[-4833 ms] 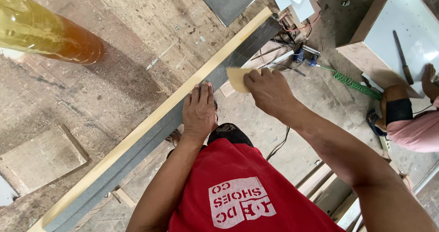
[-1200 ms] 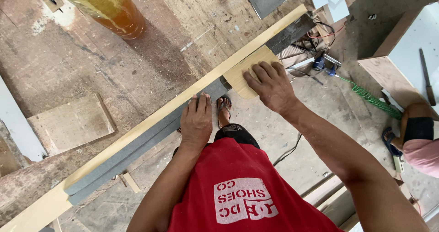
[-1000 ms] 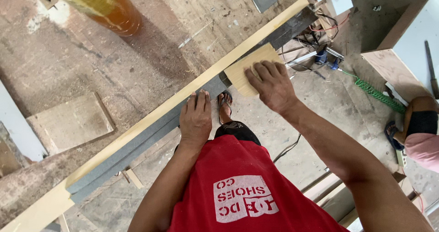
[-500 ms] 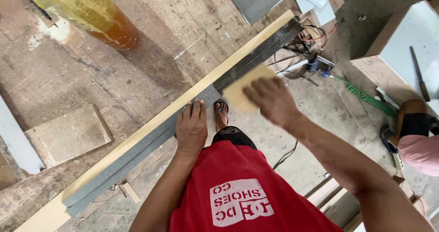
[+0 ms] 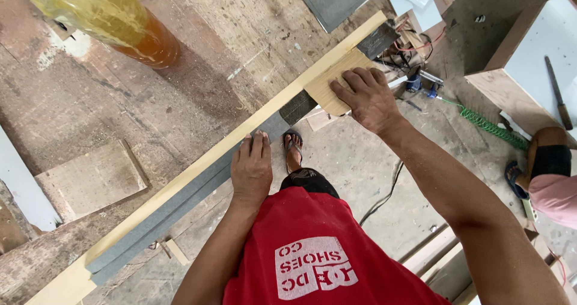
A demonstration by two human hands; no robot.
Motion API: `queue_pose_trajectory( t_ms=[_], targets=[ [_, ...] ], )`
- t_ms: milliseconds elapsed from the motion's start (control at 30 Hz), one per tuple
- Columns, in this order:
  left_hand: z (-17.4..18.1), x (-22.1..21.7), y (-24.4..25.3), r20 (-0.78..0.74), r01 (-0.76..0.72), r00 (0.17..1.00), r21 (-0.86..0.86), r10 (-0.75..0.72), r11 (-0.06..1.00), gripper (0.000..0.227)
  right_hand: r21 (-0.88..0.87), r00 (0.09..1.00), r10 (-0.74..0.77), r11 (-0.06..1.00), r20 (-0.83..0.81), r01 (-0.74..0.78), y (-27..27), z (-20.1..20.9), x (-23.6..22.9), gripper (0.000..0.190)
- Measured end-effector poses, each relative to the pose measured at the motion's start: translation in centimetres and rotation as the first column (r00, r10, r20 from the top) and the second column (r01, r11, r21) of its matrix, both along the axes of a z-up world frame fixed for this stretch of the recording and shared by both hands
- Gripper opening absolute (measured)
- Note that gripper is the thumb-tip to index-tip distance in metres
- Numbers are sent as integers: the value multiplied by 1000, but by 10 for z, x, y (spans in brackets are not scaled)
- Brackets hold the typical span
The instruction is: The person pours a yellow liquid from a plastic bottle onto a wooden sanding block and rubs it onto a long wooden plank. They then use the block to smooth the surface of the plank, repeating the process of applying liquid and sanding along the length of the wood.
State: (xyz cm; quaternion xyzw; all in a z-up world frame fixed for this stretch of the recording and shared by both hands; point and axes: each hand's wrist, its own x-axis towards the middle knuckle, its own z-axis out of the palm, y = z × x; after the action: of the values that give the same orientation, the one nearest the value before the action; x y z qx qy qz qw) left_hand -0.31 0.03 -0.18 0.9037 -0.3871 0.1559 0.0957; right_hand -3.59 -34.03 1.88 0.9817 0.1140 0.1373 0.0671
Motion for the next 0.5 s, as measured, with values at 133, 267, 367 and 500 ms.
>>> queue_pose_trajectory(
  t_ms=[133, 267, 367, 500],
  targets=[
    [-1, 0, 1, -21, 7, 1000, 12, -7, 1000, 27, 10, 999, -31, 999, -41, 32, 1, -24, -13, 42],
    [-5, 0, 1, -14, 7, 1000, 4, -7, 1000, 27, 33, 987, -72, 996, -144, 77, 11, -33, -33, 49],
    [0, 0, 1, 7, 6, 1000, -9, -5, 1000, 27, 60, 976, -58, 996, -208, 72, 25, -23, -44, 50],
    [3, 2, 1, 46, -2, 999, -24, 3, 1000, 24, 61, 963, 70, 997, -261, -56, 44, -16, -55, 48]
  ],
)
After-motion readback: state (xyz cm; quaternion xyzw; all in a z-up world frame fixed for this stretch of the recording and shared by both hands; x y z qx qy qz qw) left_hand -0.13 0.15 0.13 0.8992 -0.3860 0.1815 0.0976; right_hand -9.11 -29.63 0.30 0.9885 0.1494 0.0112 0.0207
